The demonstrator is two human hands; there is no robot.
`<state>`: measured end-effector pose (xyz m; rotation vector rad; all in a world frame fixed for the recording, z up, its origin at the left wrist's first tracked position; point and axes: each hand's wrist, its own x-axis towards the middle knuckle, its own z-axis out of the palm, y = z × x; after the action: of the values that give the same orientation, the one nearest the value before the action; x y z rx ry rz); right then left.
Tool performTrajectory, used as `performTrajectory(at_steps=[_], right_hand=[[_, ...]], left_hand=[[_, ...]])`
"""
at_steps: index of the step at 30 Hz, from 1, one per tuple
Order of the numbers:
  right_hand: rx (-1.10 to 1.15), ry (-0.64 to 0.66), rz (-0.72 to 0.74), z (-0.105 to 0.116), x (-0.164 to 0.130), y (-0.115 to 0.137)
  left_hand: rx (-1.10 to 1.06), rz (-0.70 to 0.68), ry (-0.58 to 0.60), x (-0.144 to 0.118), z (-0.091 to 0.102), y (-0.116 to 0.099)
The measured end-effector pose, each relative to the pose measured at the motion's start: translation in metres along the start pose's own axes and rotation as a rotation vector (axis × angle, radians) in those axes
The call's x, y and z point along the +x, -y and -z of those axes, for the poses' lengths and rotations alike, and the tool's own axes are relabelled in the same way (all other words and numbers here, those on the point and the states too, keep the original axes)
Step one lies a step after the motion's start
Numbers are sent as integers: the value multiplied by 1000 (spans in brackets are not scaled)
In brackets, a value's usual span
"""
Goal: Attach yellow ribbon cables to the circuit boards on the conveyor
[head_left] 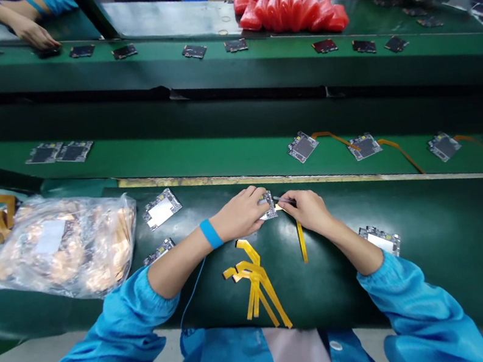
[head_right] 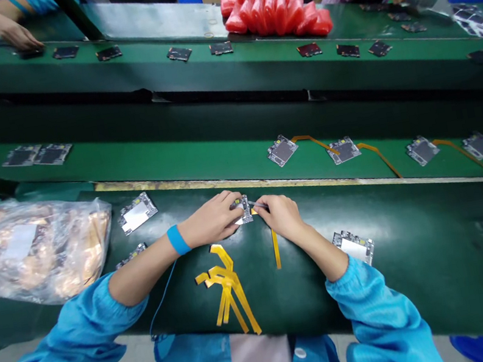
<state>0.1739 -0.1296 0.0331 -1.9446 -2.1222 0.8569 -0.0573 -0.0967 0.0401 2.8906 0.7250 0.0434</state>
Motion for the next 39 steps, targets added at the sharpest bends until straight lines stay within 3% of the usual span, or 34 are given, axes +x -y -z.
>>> performTrajectory(at_steps=[16, 28, 39], right_hand=[[-115, 75, 20, 10, 11, 11], [-122, 40, 230, 16, 8, 8], [-139, 67, 233, 12, 17, -1]], left_hand=[[75, -22, 28, 1, 4, -10], [78, -23, 49, 4, 6, -12], [76, -8, 72, 4, 8, -12]])
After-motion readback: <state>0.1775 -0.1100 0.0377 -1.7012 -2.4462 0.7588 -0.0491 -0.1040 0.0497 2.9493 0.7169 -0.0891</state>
